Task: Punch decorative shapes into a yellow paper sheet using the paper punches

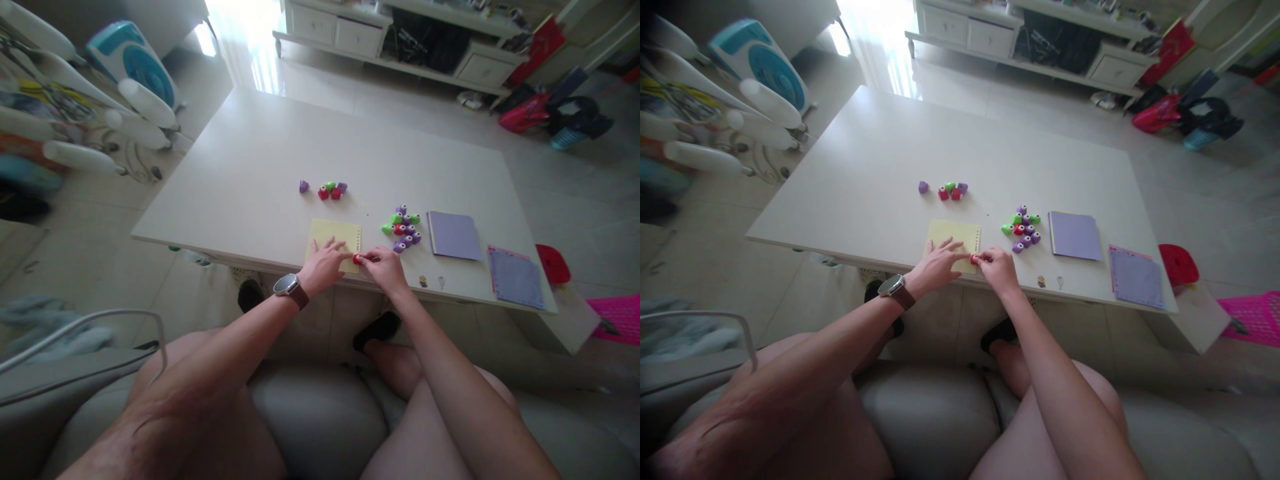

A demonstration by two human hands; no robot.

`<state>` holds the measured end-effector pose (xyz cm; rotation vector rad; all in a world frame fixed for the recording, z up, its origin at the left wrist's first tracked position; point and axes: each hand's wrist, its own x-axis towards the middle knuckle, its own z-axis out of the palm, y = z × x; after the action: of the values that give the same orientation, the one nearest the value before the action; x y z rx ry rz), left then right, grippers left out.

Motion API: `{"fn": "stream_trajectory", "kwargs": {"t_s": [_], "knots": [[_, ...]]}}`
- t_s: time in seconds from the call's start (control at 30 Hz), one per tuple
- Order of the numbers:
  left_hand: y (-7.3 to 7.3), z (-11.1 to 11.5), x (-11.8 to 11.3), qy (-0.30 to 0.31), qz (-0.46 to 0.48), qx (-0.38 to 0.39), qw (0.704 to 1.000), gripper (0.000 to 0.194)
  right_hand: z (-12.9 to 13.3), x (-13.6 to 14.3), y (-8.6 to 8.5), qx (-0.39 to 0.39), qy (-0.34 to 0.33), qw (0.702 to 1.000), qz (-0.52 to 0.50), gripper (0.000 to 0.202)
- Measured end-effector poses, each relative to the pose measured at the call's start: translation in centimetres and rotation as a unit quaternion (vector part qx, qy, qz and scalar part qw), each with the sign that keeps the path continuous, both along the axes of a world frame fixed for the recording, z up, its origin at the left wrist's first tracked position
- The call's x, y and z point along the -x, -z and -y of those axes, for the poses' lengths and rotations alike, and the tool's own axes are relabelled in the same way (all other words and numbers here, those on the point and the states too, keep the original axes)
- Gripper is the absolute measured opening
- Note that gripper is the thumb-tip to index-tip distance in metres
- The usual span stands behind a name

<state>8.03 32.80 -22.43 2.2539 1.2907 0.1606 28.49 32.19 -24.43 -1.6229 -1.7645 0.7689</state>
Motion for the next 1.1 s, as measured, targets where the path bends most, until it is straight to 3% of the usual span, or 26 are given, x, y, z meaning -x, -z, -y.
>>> {"fn": "stream_trajectory", "kwargs": {"t_s": [0.17, 0.37, 0.47, 0.57, 0.67, 0.8, 0.93, 1.1], "knots": [[-0.1, -0.3, -0.3, -0.003, 0.070, -0.044, 0.997, 0.050, -0.1, 0.0, 0.2, 0.015, 0.007, 1.000, -0.015, 0.010], [-0.8, -0.5, -0.3, -0.004, 0.104, -0.064, 0.992, 0.034, -0.5, -0.6, -1.3, 0.055, 0.048, 0.996, -0.044, 0.020], [-0.9, -0.5, -0.4, -0.027, 0.114, -0.049, 0.992, 0.027, -0.8, -1.0, -1.7, 0.046, 0.064, 0.997, -0.023, 0.020], [-0.5, -0.5, -0.8, -0.092, 0.148, 0.009, 0.985, 0.016, -0.8, -1.1, -1.4, 0.087, 0.073, 0.993, -0.020, 0.034], [0.0, -0.7, -1.4, -0.192, 0.218, 0.125, 0.949, 0.008, -0.8, -0.8, -0.7, 0.166, 0.079, 0.982, -0.046, 0.045], [0.7, -1.0, -2.1, -0.263, 0.309, 0.265, 0.875, 0.023, -0.9, -0.4, -0.3, 0.222, 0.093, 0.966, -0.091, 0.047], [1.2, -1.3, -2.6, -0.304, 0.379, 0.322, 0.812, 0.027, -1.0, -0.4, -0.3, 0.221, 0.099, 0.966, -0.094, 0.042], [1.8, -1.5, -3.5, -0.321, 0.418, 0.362, 0.769, 0.023, -1.0, -0.2, -0.1, 0.229, 0.103, 0.963, -0.095, 0.029]]}}
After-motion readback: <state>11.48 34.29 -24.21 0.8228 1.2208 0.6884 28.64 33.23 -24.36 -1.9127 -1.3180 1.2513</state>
